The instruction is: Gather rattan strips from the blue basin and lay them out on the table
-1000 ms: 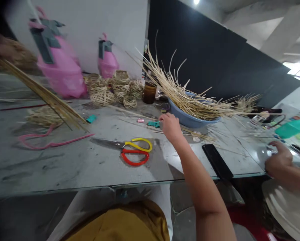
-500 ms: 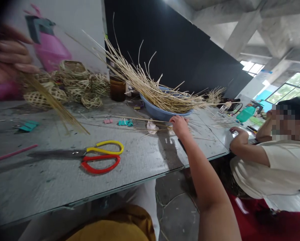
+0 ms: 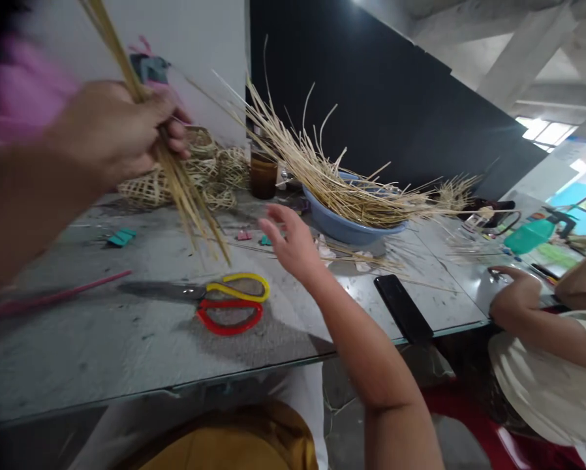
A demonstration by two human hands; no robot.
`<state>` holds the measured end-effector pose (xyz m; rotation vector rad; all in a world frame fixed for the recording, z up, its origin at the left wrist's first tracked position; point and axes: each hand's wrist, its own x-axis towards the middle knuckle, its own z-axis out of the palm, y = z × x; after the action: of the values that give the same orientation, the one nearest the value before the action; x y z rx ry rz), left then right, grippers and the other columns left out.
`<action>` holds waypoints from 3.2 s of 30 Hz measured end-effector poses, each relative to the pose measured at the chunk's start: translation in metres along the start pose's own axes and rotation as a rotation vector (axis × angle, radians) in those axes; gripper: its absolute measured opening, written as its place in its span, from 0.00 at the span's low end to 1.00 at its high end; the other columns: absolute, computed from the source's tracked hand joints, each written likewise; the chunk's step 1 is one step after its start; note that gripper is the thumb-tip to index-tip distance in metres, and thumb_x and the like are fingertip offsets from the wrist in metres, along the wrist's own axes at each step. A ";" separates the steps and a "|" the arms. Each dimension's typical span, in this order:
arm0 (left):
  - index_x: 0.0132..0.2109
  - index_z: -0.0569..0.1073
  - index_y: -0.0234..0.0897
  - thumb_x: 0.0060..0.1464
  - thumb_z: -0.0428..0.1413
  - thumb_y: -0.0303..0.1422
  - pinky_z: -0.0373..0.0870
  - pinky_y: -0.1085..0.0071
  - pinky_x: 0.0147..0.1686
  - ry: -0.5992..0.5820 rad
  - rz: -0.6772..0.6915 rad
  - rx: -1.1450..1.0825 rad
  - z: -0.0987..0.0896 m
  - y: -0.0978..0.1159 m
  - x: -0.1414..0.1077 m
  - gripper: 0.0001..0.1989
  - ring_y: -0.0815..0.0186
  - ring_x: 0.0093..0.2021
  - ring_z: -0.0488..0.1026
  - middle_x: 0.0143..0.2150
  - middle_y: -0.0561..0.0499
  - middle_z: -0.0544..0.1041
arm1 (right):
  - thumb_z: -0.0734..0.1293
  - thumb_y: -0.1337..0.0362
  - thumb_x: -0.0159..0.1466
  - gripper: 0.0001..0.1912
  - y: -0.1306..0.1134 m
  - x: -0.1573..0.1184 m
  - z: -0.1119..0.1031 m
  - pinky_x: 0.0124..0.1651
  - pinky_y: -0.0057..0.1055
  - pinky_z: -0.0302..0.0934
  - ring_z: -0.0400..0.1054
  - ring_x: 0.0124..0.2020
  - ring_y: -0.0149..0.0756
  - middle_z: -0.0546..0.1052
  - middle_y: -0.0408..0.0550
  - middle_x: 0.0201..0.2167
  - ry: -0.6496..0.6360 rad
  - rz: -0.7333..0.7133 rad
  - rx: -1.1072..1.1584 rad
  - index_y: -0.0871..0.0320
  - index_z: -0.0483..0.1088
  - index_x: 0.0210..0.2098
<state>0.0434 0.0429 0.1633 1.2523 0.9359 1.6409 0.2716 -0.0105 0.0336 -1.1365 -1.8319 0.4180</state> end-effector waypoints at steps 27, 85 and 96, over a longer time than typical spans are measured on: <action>0.34 0.72 0.38 0.75 0.53 0.26 0.63 0.70 0.22 -0.189 -0.144 0.020 -0.016 -0.030 -0.007 0.16 0.69 0.20 0.64 0.18 0.58 0.68 | 0.71 0.59 0.71 0.07 -0.032 0.072 0.134 0.46 0.33 0.72 0.71 0.35 0.33 0.74 0.40 0.30 -0.217 0.231 0.750 0.51 0.71 0.38; 0.38 0.74 0.36 0.50 0.70 0.34 0.54 0.78 0.21 -0.184 -0.405 -0.250 -0.044 -0.099 -0.108 0.13 0.73 0.22 0.61 0.29 0.48 0.78 | 0.77 0.52 0.56 0.15 -0.038 0.022 0.088 0.34 0.30 0.61 0.63 0.28 0.31 0.73 0.40 0.26 0.079 0.393 0.745 0.54 0.72 0.29; 0.37 0.76 0.33 0.43 0.71 0.31 0.54 0.79 0.20 -0.182 -0.461 -0.231 -0.041 -0.095 -0.106 0.15 0.75 0.21 0.61 0.27 0.49 0.77 | 0.81 0.43 0.53 0.24 -0.033 0.030 0.081 0.29 0.28 0.61 0.64 0.26 0.29 0.74 0.39 0.27 -0.104 0.415 1.009 0.54 0.74 0.32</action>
<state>0.0357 -0.0239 0.0312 0.9264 0.8214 1.2113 0.1818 0.0117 0.0284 -0.7440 -1.1516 1.4589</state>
